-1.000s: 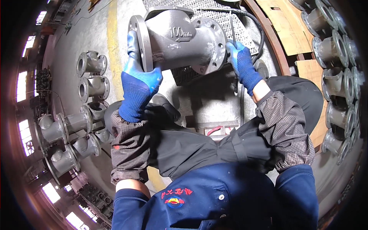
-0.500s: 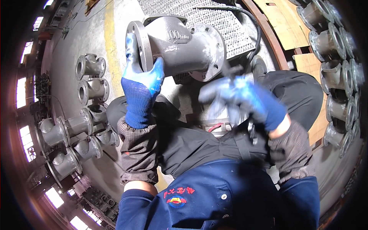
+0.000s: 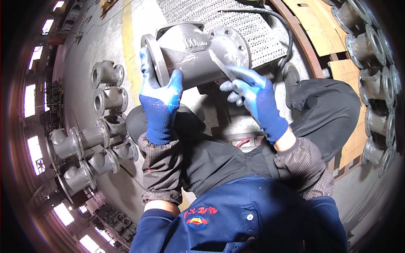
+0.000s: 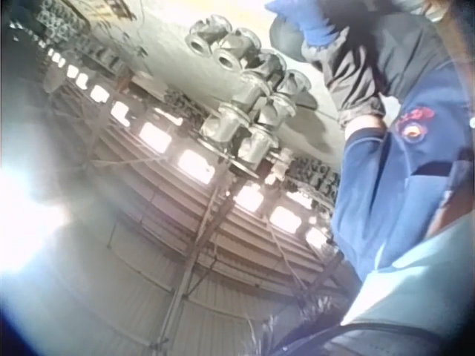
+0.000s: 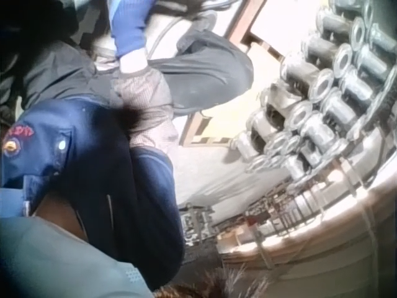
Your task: The person uses a pneumatic grinding tool to smooth the surfaces and flange edges of cast metal pipe fittings, turning the objects over to reach different sides and then placing them onto a pallet.
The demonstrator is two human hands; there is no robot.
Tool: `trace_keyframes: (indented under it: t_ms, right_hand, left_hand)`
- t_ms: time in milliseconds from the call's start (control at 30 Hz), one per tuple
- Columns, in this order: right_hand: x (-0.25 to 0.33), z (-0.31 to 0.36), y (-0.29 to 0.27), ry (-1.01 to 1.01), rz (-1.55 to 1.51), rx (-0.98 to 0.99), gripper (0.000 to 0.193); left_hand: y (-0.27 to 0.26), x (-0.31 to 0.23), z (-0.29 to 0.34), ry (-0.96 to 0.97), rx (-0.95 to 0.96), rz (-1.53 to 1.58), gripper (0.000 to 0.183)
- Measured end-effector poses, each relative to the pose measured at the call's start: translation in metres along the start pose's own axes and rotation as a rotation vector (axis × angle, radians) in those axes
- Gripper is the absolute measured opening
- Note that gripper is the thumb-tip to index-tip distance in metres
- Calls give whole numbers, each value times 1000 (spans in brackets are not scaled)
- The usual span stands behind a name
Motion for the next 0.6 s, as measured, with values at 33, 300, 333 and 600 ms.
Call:
trace_keyframes:
  t_ms: [33,300,333,600]
  right_hand:
    - [1,-8,0,-61,46,-23,33]
    - [-3,-10,47,-400,865,2,36]
    - [-6,-17,34,-422,861,-57,36]
    - [-15,-23,17,-451,702,-82,37]
  left_hand:
    - [0,-1,1,-10,7,34,71]
    - [2,3,5,-168,37,255,70]
    - [2,4,6,-194,45,272,70]
    - [-8,-10,1,35,-14,-49,72]
Point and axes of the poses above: each hand's wrist, its own z-axis away from the middle knuckle, its own y-axis out of the palm, x = y × z, the point moved 7 cm from there along -z, towards the middle knuckle, and after that the axes turned 5 degrees about -z, right-handed, at the moved point
